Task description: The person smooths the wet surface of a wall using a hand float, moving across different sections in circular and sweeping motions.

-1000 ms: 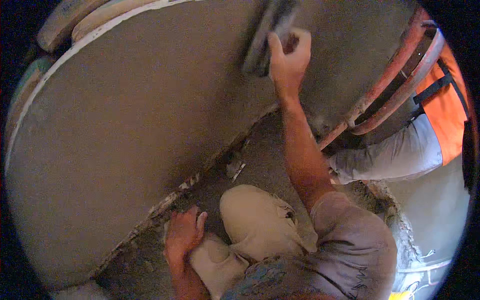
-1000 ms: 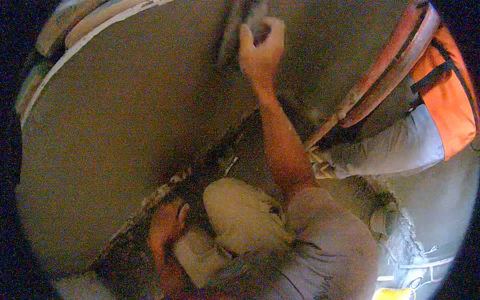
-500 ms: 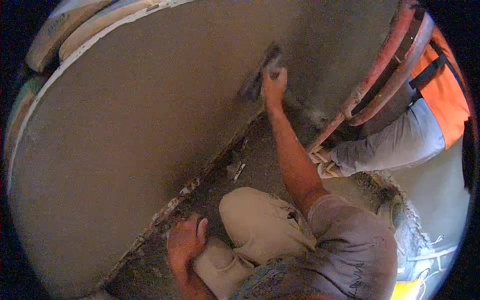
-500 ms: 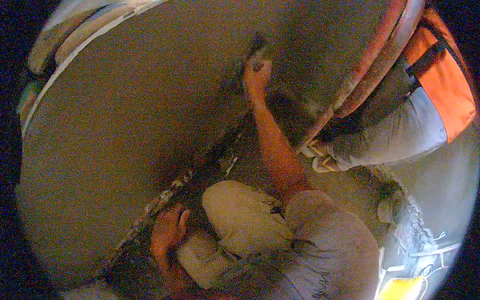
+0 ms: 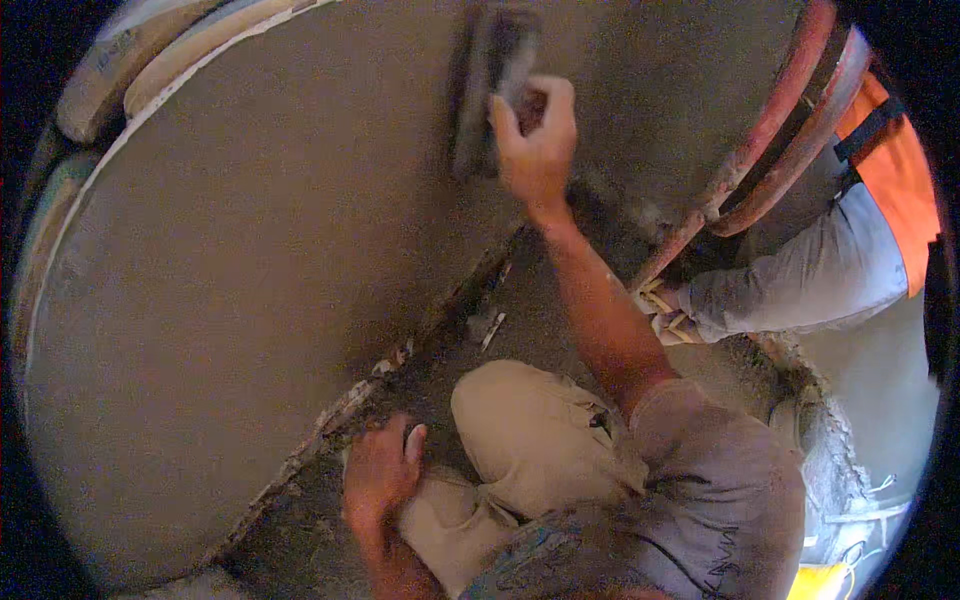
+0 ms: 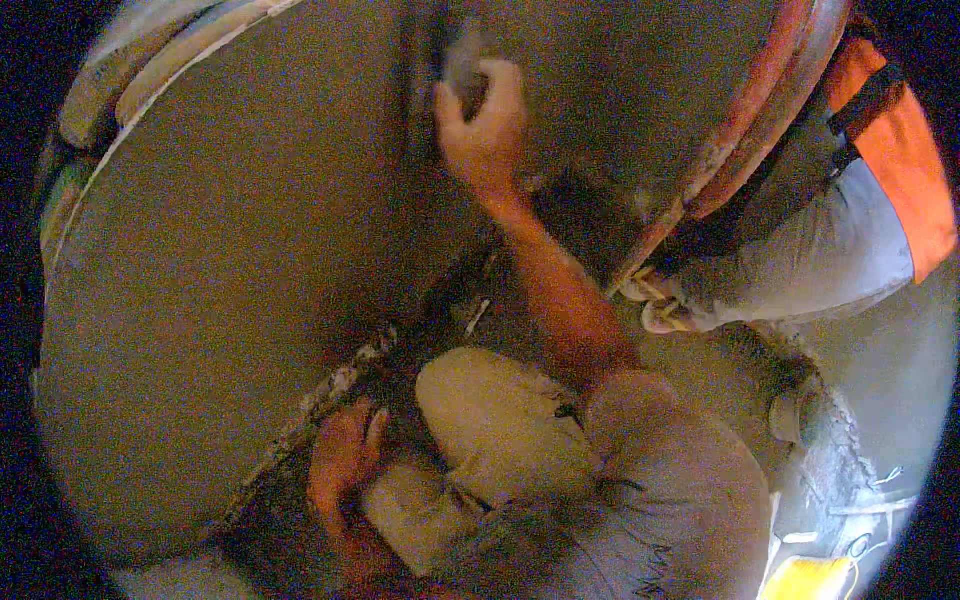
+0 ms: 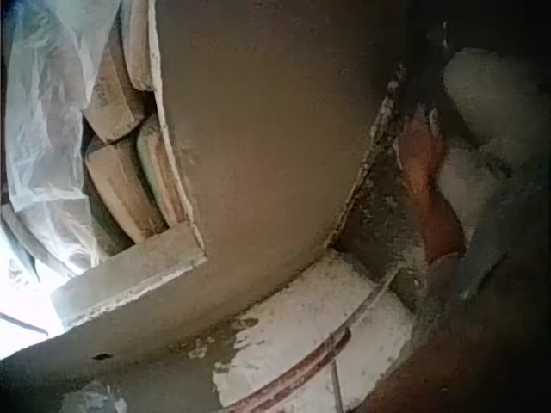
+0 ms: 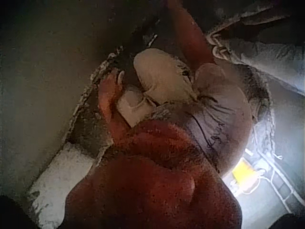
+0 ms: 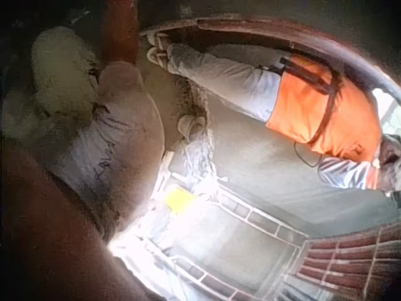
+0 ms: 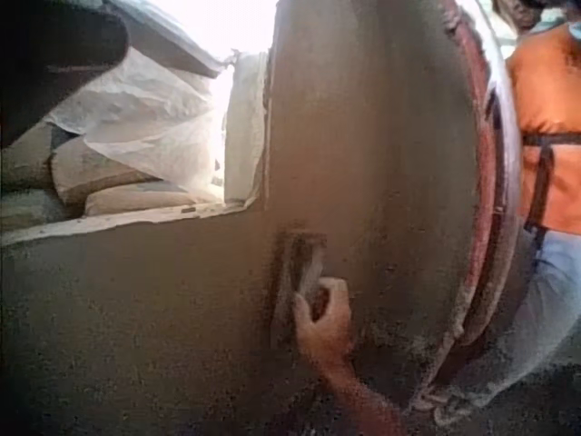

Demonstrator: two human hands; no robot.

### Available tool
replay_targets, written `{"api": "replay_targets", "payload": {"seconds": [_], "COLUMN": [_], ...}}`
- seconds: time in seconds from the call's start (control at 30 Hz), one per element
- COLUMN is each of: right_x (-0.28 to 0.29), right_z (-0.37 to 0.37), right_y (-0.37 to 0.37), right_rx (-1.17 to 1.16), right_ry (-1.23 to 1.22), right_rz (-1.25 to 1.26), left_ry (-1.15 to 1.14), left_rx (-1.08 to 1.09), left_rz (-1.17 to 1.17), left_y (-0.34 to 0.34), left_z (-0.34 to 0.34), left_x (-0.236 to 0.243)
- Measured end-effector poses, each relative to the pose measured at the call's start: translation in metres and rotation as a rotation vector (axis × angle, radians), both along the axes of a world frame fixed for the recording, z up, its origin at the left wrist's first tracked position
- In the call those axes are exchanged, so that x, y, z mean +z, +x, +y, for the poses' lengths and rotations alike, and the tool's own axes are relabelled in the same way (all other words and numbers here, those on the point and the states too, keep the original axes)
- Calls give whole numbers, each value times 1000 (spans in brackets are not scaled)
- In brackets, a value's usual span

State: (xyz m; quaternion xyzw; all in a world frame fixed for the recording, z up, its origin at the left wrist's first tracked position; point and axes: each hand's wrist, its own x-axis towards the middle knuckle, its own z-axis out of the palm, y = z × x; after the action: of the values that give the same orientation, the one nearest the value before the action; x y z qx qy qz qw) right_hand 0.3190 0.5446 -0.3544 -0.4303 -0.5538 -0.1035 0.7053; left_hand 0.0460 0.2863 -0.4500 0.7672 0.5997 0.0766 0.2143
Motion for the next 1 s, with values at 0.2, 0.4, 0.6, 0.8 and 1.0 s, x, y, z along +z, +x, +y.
{"api": "replay_targets", "payload": {"seconds": [0.2,0.4,0.6,0.8,1.0], "right_x": [10,-53,-198,-181,-46], "right_z": [-5,38,95,39,-20], "right_y": [-31,7,115,55,-50], "right_rx": [-12,-150,-133,-201,31], "right_ry": [-3,-66,-311,-209,87], "right_rz": [-105,53,407,309,-98], "left_ry": [44,29,17,-13,-107], "left_rx": [-6,18,83,261,272], "left_rz": [-14,-3,-7,106,94], "left_y": [1,-7,-19,-27,-22], "left_z": [-2,-8,-41,-68,-46], "left_x": [0,-2,47,49,49]}}
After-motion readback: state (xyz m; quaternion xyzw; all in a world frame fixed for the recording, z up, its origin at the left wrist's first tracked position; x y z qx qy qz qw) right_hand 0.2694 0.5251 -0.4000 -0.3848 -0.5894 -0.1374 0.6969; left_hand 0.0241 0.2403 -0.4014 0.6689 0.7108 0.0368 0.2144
